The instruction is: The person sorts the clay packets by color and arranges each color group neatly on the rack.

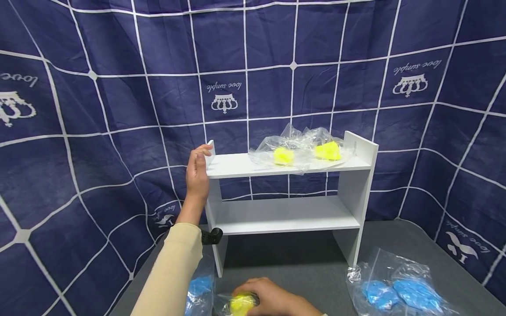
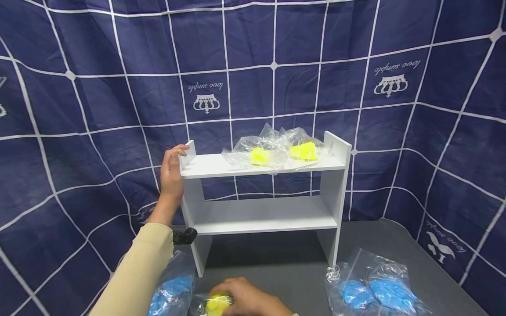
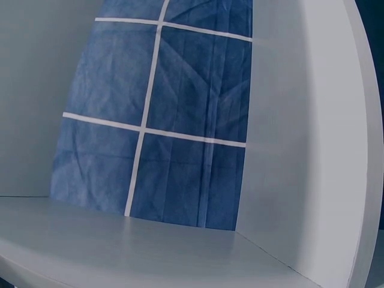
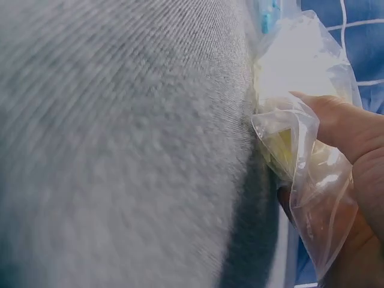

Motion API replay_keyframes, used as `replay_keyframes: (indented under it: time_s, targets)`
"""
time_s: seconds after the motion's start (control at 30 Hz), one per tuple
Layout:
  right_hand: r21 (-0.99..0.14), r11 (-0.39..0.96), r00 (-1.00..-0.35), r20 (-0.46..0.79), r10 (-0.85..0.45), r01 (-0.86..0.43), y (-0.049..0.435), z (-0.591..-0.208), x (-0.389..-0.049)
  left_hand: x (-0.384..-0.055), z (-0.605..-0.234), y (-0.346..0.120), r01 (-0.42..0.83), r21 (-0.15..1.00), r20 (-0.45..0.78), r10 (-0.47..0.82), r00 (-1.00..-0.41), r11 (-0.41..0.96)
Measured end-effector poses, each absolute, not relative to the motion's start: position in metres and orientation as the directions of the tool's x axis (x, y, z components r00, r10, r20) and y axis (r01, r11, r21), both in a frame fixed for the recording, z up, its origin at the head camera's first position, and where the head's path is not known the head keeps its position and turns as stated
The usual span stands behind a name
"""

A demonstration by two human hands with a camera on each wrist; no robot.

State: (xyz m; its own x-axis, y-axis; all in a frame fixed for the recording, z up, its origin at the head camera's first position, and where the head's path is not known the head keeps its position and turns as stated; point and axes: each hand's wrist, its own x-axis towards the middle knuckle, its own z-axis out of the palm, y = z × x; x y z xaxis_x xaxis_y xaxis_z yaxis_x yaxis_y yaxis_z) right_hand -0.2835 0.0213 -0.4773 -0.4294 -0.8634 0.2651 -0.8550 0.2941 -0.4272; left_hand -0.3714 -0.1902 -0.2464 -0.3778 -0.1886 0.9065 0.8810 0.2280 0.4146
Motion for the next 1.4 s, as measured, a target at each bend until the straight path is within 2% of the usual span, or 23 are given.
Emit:
replay_keyframes:
  time_s: [0.3,0.43,0.67,0.83,1.1,1.2,1.4]
  targets:
    - [-0.385,0.239,-0.369,0.309,-0.877,-0.891,0.036,-0.442,-0.272,-0.372,-0.248,-0.190,0.883,0.409,0.908,-0.192,-0.371,0.229]
    - [-0.344,0.218,-0.341,0.350,-0.873,-0.913,0.044,-0.415,-0.267,-0.373,-0.247,-0.189,0.885,0.406,0.910,-0.188,-0.369,0.230]
    - [-0.322,0.220,-0.343,0.399,-0.850,-0.921,0.056,-0.362,-0.257,-0.374,-0.246,-0.188,0.880,0.415,0.906,-0.186,-0.379,0.230]
    - [-0.250,0.194,-0.295,0.474,-0.830,-0.948,0.062,-0.324,-0.249,-0.372,-0.246,-0.189,0.878,0.420,0.904,-0.194,-0.381,0.230]
    - [-0.173,0.240,-0.295,0.581,-0.758,-0.955,0.074,-0.265,-0.242,-0.372,-0.246,-0.187,0.882,0.425,0.901,-0.192,-0.390,0.204]
    - [-0.133,0.246,-0.273,0.639,-0.719,-0.960,0.074,-0.244,-0.243,-0.372,-0.245,-0.187,0.885,0.420,0.902,-0.203,-0.381,0.203]
    - [-0.072,0.341,-0.280,0.737,-0.616,-0.937,0.073,-0.205,-0.247,-0.368,-0.243,-0.185,0.884,0.418,0.903,-0.203,-0.379,0.210]
